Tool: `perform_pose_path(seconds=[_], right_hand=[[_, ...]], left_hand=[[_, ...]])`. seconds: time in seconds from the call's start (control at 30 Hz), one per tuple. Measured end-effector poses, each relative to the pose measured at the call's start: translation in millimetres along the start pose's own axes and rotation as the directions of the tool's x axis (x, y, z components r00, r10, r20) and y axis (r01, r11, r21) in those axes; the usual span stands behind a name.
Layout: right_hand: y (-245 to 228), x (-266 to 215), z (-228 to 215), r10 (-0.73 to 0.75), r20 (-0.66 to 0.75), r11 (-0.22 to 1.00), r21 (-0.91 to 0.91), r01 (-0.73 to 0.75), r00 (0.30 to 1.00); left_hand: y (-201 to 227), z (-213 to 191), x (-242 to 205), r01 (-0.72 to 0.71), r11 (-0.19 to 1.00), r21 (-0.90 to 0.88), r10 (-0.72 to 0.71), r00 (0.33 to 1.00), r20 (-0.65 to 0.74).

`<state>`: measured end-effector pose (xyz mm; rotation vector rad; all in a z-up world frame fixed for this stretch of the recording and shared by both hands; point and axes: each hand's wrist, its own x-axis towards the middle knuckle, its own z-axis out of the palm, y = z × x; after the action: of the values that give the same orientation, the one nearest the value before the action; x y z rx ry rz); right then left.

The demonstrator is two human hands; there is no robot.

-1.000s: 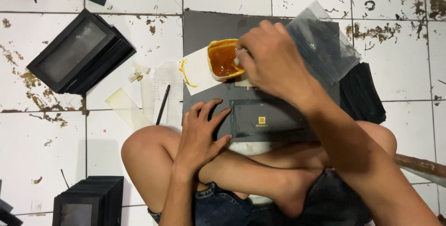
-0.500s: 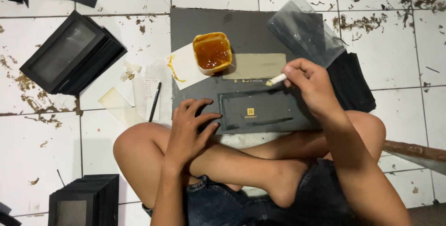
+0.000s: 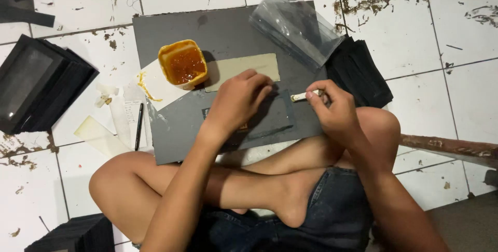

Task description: The person applies a brown adhesive to the edges of a black picture frame using a small stick, then places a clear plastic sheet over the frame and presses it down. They repeat this process on a second frame, smoothing the plastic and ensuring adhesion.

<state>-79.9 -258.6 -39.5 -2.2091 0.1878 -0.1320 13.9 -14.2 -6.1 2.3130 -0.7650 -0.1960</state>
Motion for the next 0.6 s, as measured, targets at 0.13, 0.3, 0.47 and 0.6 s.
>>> perform_pose_path(seconds=[0.13, 0.3, 0.47, 0.6], right_hand=[[1.6, 15.2, 9.9, -0.244, 0.012, 0.969, -0.043, 0.244, 0.970], [5.7, 26.1, 15.2, -0.440, 0.082, 0.890, -0.093, 0.447, 0.894], [-5.7, 30.4, 14.6, -0.545, 0.128, 0.811, -0.171, 0.559, 0.829], [-16.1, 26.7, 10.5, -0.619, 0.164, 0.736, -0.221, 0.640, 0.768]], left_hand=[[-3.1, 24.4, 52.7, 0.007, 1.000, 0.027, -0.012, 0.983, 0.183], [-17.9, 40.0, 77.6, 0.003, 0.984, 0.176, -0.069, 0.928, 0.367], [-17.5, 43.5, 86.3, -0.016, 0.971, 0.240, -0.083, 0.913, 0.400], [-23.3, 47.7, 89.3, -0.031, 0.959, 0.281, -0.097, 0.898, 0.429]])
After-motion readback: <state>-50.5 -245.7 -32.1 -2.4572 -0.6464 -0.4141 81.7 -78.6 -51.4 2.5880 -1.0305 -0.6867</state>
